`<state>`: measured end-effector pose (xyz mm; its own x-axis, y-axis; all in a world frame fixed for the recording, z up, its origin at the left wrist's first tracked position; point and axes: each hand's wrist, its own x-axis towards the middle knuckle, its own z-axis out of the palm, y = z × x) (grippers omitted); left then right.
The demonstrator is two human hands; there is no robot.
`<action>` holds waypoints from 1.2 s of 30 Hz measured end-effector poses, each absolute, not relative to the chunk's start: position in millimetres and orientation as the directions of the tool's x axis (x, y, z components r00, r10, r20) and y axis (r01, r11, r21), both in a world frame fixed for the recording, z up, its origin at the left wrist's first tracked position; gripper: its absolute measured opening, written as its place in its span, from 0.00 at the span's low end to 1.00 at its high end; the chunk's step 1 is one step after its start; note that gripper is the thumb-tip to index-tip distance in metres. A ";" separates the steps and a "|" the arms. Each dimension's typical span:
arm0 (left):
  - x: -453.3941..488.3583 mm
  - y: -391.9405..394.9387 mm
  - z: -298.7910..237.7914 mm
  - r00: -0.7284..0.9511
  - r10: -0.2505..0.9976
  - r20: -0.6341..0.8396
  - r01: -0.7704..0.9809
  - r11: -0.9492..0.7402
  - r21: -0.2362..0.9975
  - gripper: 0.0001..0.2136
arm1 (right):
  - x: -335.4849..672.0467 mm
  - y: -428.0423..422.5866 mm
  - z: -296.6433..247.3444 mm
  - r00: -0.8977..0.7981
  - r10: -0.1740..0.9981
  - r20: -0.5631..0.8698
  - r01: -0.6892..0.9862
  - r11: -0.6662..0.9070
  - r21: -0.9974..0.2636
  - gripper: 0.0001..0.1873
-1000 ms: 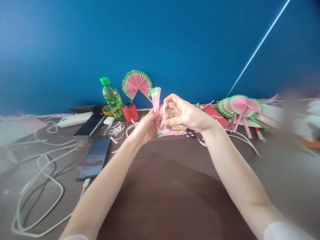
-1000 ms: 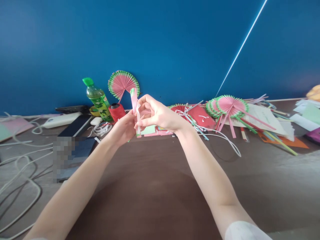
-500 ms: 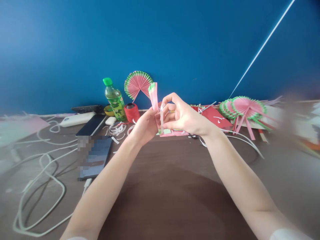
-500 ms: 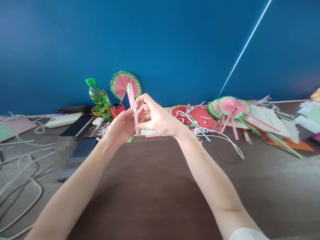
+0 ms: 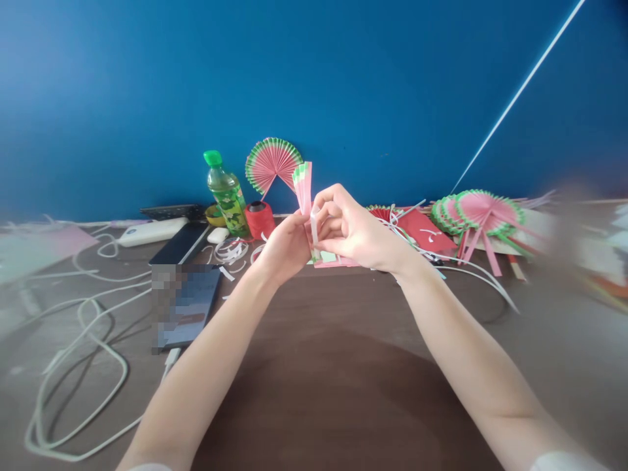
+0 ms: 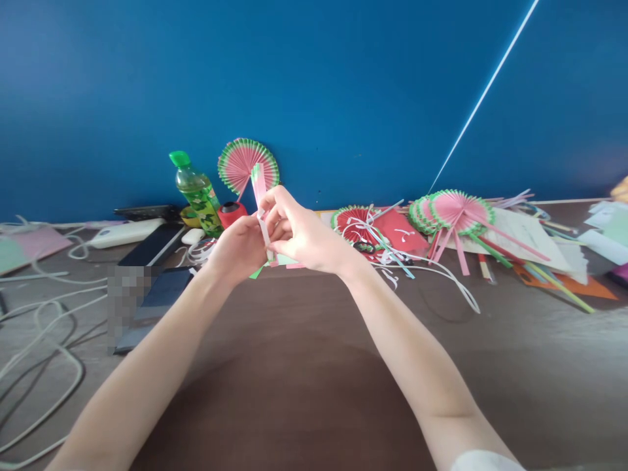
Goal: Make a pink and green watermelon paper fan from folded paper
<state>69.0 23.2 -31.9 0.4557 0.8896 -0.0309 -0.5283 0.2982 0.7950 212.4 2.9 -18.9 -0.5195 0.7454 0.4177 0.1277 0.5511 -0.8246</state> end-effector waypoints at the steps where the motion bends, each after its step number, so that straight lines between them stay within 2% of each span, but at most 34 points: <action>1: 69.1 23.0 -31.5 0.454 0.890 -0.040 -0.530 0.306 0.791 0.06 | 212.5 2.7 -18.8 -0.523 0.741 0.421 0.132 0.558 -0.819 0.19; 21: 68.2 29.7 -31.4 0.486 0.865 -0.124 -0.527 0.404 0.748 0.15 | 212.3 1.9 -20.3 -0.572 0.694 0.438 0.226 0.646 -0.729 0.19; 31: 66.4 26.1 -27.4 0.507 0.859 -0.069 -0.559 0.389 0.732 0.13 | 210.1 2.8 -21.7 -0.573 0.661 0.484 0.224 0.695 -0.684 0.20; 36: 64.9 26.6 -27.7 0.509 0.857 -0.073 -0.570 0.400 0.718 0.10 | 211.2 4.6 -22.7 -0.524 0.683 0.509 0.310 0.710 -0.633 0.19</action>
